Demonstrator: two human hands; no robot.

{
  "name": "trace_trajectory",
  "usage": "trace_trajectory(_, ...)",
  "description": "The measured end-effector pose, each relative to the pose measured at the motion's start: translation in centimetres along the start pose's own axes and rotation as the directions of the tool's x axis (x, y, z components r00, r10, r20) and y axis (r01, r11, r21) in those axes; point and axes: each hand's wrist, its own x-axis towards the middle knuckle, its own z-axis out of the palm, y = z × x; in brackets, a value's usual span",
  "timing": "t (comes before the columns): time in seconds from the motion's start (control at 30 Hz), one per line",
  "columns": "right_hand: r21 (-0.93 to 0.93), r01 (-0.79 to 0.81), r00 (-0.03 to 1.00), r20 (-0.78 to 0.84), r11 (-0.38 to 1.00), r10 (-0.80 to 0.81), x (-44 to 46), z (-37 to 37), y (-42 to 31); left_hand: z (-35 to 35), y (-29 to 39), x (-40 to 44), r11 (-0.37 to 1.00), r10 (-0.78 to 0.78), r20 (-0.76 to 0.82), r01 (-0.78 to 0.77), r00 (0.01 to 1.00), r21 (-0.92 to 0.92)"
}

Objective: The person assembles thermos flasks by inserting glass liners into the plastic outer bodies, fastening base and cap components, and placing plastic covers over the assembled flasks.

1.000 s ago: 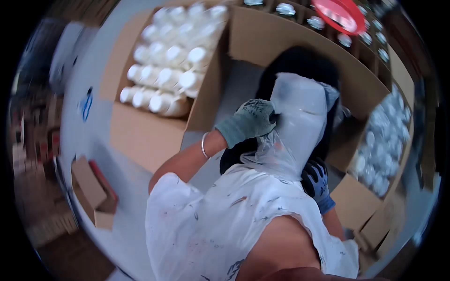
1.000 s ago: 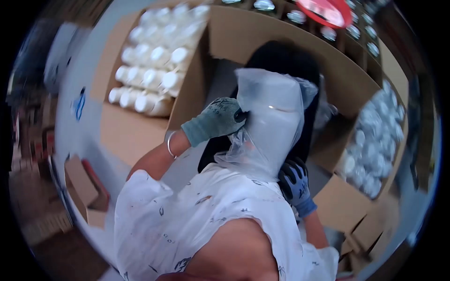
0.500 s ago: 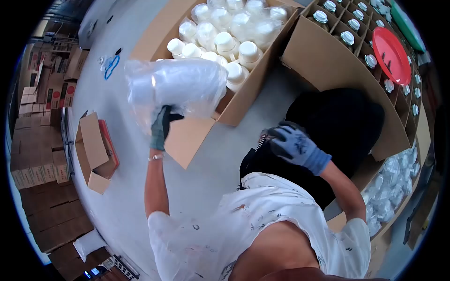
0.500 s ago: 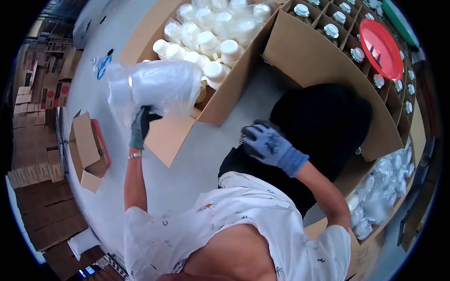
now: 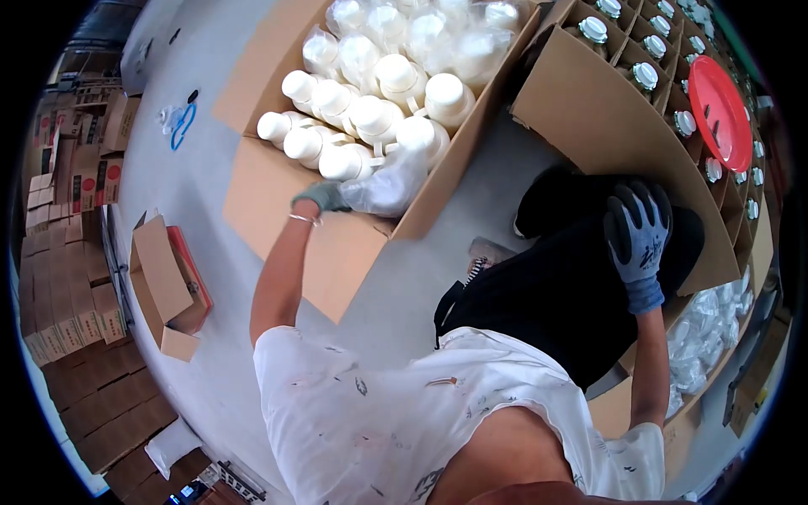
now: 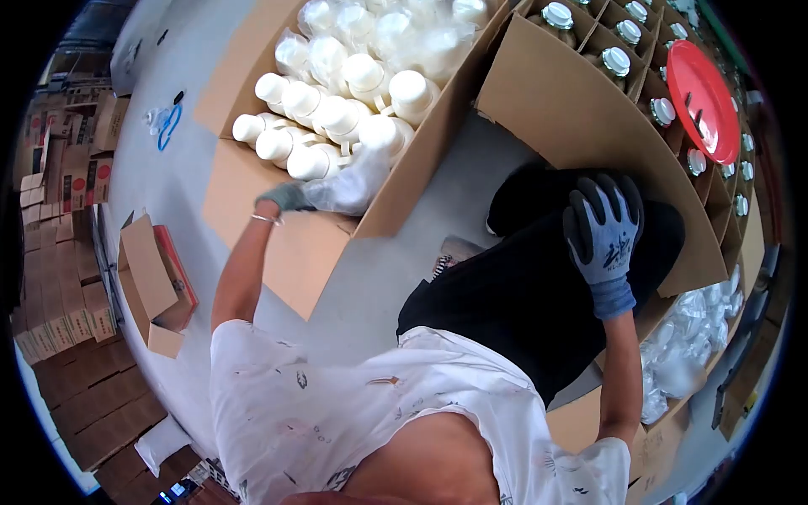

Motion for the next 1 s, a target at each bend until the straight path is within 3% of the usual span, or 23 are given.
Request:
trace_trajectory(0.07,0.025,-0.021,0.999,-0.024,0.999,0.021,0.4,-0.1,-0.8,-6.5,2.4,-1.6,0.991,0.001,0.027,-0.005,1.000,0.133)
trace_trajectory(0.13,0.034,-0.053,0.998,-0.020,0.998,0.053,0.8,-0.2,-1.0,-9.4,1.1,1.2,0.925,0.074,-0.184,0.001,0.980,0.380)
trace_trajectory(0.2,0.034,-0.054,0.998,-0.040,0.998,0.055,1.0,-0.2,-1.1,-9.5,2.6,3.1,0.958,0.167,-0.473,-0.028,0.865,0.287)
trace_trajectory(0.23,0.033,-0.056,0.997,-0.055,0.998,0.058,1.1,-0.2,-1.2,-8.3,3.1,6.1,0.905,0.152,-0.403,0.037,0.902,0.423)
trace_trajectory(0.27,0.041,-0.055,0.997,-0.051,0.998,0.058,1.2,-0.2,-1.3,-5.0,2.8,8.6,0.760,0.282,-0.409,0.058,0.868,0.647)
trace_trajectory(0.3,0.045,-0.057,0.997,-0.052,0.997,0.059,1.3,-0.2,-1.3,-1.2,1.3,12.3,0.789,0.239,-0.339,0.022,0.910,0.614)
trace_trajectory(0.33,0.049,-0.062,0.997,-0.050,0.997,0.065,1.3,-0.1,-1.2,1.3,1.8,13.0,0.823,0.126,-0.352,0.101,0.927,0.559)
trace_trajectory(0.37,0.060,-0.083,0.995,-0.055,0.995,0.087,1.0,0.0,-1.2,2.4,4.1,11.8,0.726,0.101,-0.489,0.272,0.866,0.632)
trace_trajectory(0.47,0.071,-0.120,0.987,-0.100,0.990,0.126,0.0,0.3,-1.0,2.9,4.0,13.5,0.758,-0.076,-0.299,0.250,0.951,0.602)
trace_trajectory(0.53,0.083,-0.105,0.987,-0.112,0.991,0.114,-0.4,0.3,-0.6,3.4,1.8,12.4,0.789,0.147,-0.435,0.160,0.888,0.594)
trace_trajectory(0.6,0.094,-0.102,0.987,-0.118,0.990,0.113,-1.1,0.3,-0.4,0.2,1.9,9.1,0.807,0.076,-0.400,0.180,0.913,0.563)
trace_trajectory(0.67,0.106,-0.097,0.986,-0.122,0.990,0.110,-1.6,0.6,-0.2,-5.7,3.2,2.7,0.847,0.053,-0.540,0.248,0.840,0.470)
trace_trajectory(0.7,0.109,-0.077,0.988,-0.128,0.991,0.090,-1.5,0.4,-0.1,-7.6,0.6,1.4,0.832,-0.009,-0.619,0.349,0.785,0.430)
trace_trajectory(0.73,0.141,-0.074,0.989,-0.117,0.987,0.091,-1.4,0.5,-0.1,-10.5,2.7,-3.6,0.903,0.179,-0.783,0.216,0.596,0.371)
trace_trajectory(0.77,0.172,-0.073,0.990,-0.107,0.982,0.092,-1.3,0.6,-0.1,-13.2,3.6,-7.0,0.945,0.072,-0.770,0.204,0.633,0.255)
trace_trajectory(0.8,0.199,-0.074,0.990,-0.102,0.977,0.096,-1.1,0.6,0.0,-15.0,6.0,-11.1,0.999,-0.024,-0.837,0.039,0.547,-0.003)
trace_trajectory(0.83,0.281,-0.087,0.989,-0.091,0.956,0.117,-0.6,0.5,-0.1,-15.5,7.8,-13.0,0.927,-0.074,-0.796,-0.252,0.601,-0.276)
trace_trajectory(0.87,0.437,-0.105,0.967,-0.167,0.893,0.195,0.2,-0.8,-0.8,-15.7,9.7,-13.9,0.700,-0.077,-0.740,-0.492,0.668,-0.517)
trace_trajectory(0.9,0.574,-0.102,0.931,-0.232,0.812,0.281,1.3,-2.7,-1.7,-14.8,11.8,-13.7,0.511,0.105,-0.686,-0.631,0.720,-0.584)
trace_trajectory(0.93,0.689,-0.080,0.884,-0.285,0.720,0.371,2.2,-4.6,-2.3,-12.8,14.6,-12.2,0.342,0.248,-0.651,-0.693,0.718,-0.634)
trace_trajectory(1.0,0.916,0.154,0.733,-0.358,0.371,0.579,3.2,-7.4,-3.2,-7.4,21.3,-7.8,0.046,0.470,-0.565,-0.658,0.678,-0.752)
